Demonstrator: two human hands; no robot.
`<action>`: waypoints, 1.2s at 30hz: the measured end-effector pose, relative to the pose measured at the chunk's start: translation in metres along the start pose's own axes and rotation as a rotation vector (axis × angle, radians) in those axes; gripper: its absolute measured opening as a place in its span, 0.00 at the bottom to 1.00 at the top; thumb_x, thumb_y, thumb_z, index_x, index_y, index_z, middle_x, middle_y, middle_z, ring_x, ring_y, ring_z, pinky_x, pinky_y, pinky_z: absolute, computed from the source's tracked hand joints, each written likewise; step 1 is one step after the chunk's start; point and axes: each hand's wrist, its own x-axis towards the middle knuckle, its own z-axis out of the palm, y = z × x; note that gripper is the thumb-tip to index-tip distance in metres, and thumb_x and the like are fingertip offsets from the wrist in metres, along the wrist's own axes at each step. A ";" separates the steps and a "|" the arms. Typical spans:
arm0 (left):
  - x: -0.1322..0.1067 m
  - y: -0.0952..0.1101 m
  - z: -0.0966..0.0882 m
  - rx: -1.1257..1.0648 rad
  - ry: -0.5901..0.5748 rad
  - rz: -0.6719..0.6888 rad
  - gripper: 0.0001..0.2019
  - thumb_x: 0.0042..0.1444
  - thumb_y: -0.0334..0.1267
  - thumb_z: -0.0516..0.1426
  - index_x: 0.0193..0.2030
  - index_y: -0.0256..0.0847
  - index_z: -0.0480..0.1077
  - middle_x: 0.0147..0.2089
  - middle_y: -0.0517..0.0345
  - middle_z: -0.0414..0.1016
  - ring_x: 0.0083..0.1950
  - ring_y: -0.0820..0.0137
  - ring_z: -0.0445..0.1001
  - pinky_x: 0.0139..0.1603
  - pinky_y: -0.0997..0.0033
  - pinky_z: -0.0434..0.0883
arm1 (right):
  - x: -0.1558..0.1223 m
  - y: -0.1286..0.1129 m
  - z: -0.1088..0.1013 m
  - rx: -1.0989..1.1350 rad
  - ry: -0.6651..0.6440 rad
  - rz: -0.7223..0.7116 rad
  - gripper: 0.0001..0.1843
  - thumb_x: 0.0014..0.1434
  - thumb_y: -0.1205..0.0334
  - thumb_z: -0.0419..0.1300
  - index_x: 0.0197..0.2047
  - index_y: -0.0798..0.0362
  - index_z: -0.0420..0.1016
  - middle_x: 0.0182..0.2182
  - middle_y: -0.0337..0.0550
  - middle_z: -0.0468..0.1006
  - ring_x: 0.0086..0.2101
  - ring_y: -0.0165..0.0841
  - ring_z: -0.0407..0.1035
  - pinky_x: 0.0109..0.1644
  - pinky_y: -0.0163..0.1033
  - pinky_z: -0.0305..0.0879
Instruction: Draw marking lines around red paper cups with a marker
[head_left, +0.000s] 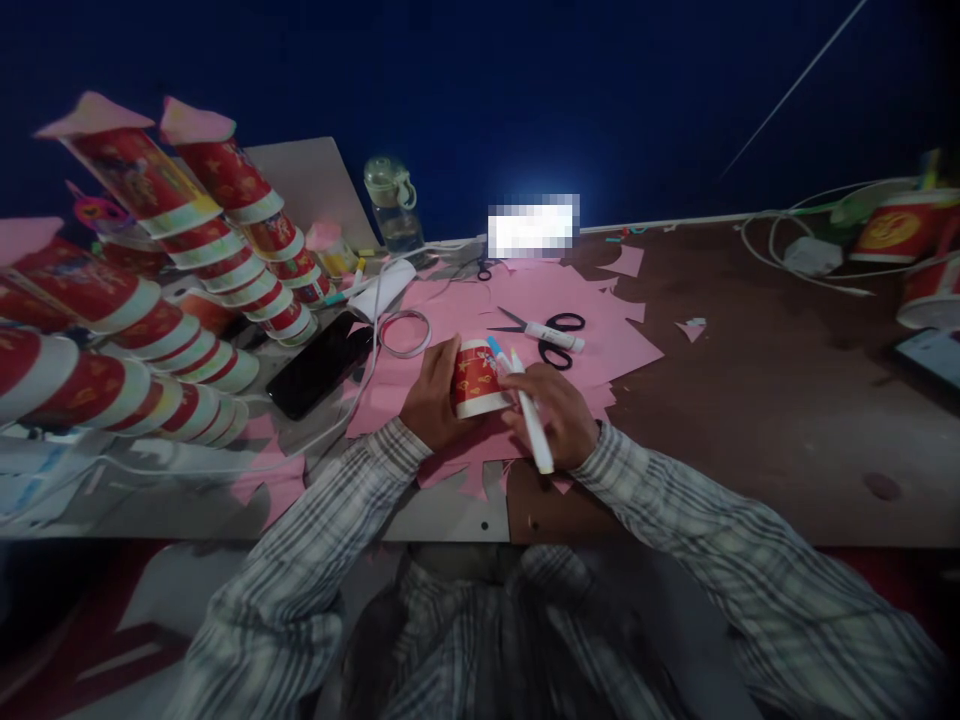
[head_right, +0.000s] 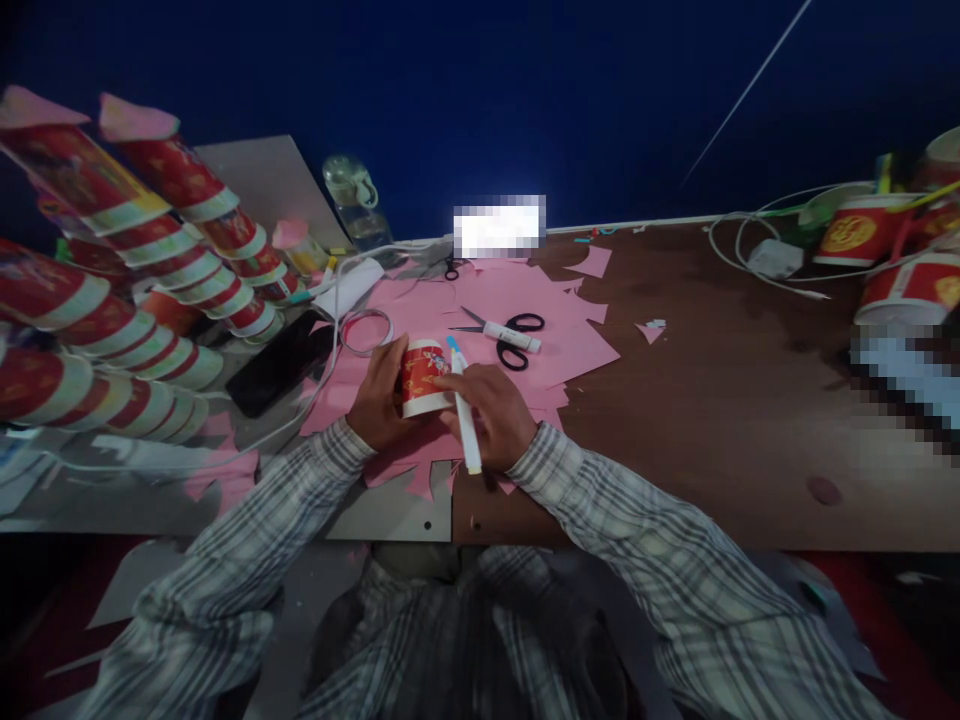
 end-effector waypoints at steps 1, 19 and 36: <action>0.000 -0.001 0.001 0.009 0.006 0.010 0.51 0.53 0.62 0.61 0.73 0.32 0.46 0.63 0.32 0.64 0.64 0.47 0.66 0.65 0.40 0.66 | 0.001 -0.002 -0.002 0.086 0.012 0.067 0.19 0.65 0.59 0.59 0.58 0.50 0.72 0.35 0.46 0.76 0.35 0.38 0.70 0.40 0.47 0.69; 0.002 0.003 0.001 0.048 -0.034 -0.022 0.49 0.53 0.61 0.61 0.71 0.30 0.50 0.62 0.30 0.65 0.64 0.45 0.67 0.66 0.39 0.66 | 0.005 -0.016 0.000 0.311 0.026 0.289 0.17 0.69 0.51 0.55 0.39 0.53 0.80 0.33 0.48 0.81 0.32 0.35 0.75 0.37 0.43 0.75; 0.003 0.005 0.001 0.052 -0.046 -0.040 0.49 0.53 0.62 0.61 0.71 0.30 0.51 0.61 0.32 0.66 0.64 0.46 0.67 0.64 0.42 0.68 | 0.006 -0.017 -0.002 0.337 0.041 0.362 0.19 0.69 0.49 0.53 0.39 0.54 0.79 0.30 0.47 0.78 0.29 0.34 0.72 0.35 0.43 0.75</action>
